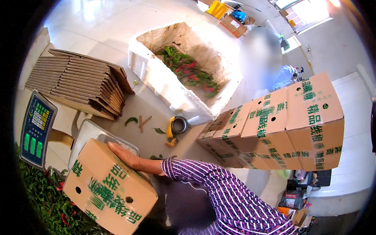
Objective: The person sorts green peppers from a pile on the floor into a cardboard box, weighs the box on a scale, and seals it with a tape dispenser.
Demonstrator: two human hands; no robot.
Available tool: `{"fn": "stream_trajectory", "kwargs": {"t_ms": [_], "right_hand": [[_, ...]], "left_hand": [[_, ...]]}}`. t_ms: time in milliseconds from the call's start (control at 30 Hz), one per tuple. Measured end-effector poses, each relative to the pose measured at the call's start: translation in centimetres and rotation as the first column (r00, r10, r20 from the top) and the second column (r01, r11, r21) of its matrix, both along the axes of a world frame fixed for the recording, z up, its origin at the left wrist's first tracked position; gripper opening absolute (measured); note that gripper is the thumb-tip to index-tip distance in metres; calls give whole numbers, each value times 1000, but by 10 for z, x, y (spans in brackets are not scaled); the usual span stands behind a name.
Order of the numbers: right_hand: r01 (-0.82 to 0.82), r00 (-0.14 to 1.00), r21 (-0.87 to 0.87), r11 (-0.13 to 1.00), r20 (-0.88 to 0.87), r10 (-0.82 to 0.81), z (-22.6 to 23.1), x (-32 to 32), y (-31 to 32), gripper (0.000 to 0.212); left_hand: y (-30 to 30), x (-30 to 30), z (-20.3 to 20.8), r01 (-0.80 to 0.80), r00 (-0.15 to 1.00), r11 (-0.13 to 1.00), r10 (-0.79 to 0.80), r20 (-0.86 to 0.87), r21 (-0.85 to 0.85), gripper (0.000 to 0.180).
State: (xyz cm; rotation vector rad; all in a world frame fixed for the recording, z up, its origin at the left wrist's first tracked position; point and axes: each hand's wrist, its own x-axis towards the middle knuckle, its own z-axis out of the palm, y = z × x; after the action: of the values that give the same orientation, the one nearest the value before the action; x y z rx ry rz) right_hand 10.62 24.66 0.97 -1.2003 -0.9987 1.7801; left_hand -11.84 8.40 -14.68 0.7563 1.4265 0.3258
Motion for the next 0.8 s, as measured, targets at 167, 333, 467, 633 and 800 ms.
{"fn": "stream_trajectory", "kwargs": {"t_ms": [167,333,467,633,800], "right_hand": [[-184,979,-57,981,-98,178,126,74,-21,86],[-194,970,70,979,161,180,155,91,-57,101],[-163,983,89,983,98,154,159,105,-69,90],[29,973,-3,1000,-230,-29,132,124,-97,75],[117,930,-22,993,-347,-117,205,137,-118,63]], "left_hand": [[14,-20,-12,-61,997,998,62,39,-23,61],[34,-32,-13,-112,988,993,115,105,-32,61],[52,-47,2,-236,920,970,241,310,-53,61],[90,-15,50,-347,631,936,273,726,-50,61],[125,-4,150,-448,751,861,217,624,241,68]]}}
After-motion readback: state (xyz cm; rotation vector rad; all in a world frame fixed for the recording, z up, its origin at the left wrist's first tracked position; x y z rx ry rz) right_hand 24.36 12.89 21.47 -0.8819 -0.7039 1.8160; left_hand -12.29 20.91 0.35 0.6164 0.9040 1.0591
